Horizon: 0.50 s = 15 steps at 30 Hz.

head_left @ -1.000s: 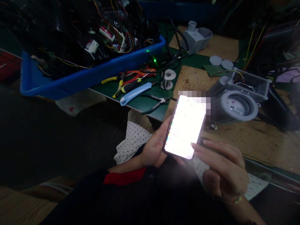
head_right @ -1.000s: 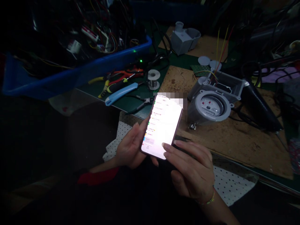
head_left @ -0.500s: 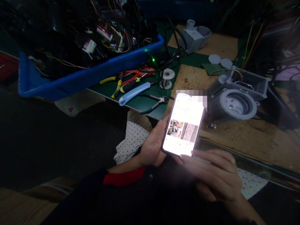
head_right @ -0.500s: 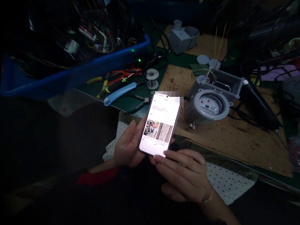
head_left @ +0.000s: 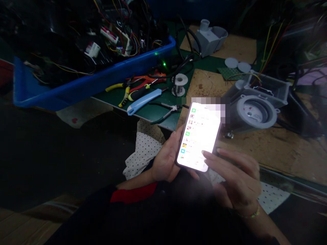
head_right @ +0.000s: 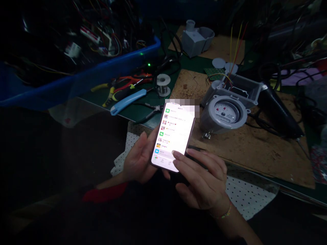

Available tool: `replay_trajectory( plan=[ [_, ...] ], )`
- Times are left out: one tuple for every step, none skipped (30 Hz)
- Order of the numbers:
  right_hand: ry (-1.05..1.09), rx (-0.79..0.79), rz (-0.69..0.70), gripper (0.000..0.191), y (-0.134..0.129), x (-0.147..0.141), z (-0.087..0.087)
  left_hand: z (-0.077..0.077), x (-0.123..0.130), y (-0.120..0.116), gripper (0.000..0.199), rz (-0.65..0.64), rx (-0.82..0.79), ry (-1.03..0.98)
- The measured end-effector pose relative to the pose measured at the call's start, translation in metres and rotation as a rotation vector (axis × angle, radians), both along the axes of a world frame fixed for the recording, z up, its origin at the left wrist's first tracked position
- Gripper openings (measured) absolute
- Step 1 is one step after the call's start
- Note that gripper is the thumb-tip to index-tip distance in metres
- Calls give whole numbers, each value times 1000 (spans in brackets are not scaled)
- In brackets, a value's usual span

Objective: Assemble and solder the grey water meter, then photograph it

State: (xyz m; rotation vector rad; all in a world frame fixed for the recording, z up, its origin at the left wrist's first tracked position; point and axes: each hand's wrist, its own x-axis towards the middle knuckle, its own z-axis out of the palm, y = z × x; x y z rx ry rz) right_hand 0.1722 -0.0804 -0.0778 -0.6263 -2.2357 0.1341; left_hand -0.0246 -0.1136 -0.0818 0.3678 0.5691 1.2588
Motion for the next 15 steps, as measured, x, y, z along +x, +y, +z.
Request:
replay_trajectory(
  plan=[
    [3,4,-9,31,0,0,-1,0,0,0,65,3,3,4],
    [7,8,-15,31,0,-1,-2,0,0,0,65,7,4,7],
    [9,9,-17,31,1,-1,-2,0,1,0,66,10,6,6],
    [11,8,-22,31,1,-1,-3,1,1,1,66,13,7,3],
    [6,3,-26,31,1,-2,-4,1,2,1,67,19,6,0],
    [5,-2,-29,31,1,-2,-4,2,2,1,67,24,3,-1],
    [1,-7,-30,32,2,-2,-4,2,2,1,67,29,-3,0],
    [-1,-10,-29,33,1,-1,-4,3,2,1,68,29,-8,3],
    [2,-12,-24,34,1,0,-4,3,2,1,68,26,-14,8],
    [10,-10,-16,34,1,1,-4,3,1,1,68,20,-18,13],
    [19,-10,-9,34,0,3,-3,3,1,1,68,12,-21,15],
    [32,-11,-6,34,-1,6,-3,3,0,1,69,5,-23,14],
    [45,-11,-6,35,-2,8,-2,3,0,1,70,1,-26,12],
    [53,-11,-1,36,-4,11,-1,3,-1,1,70,0,-26,6],
    [50,-10,9,37,-6,14,0,3,-1,1,70,1,-24,-1]
  ],
)
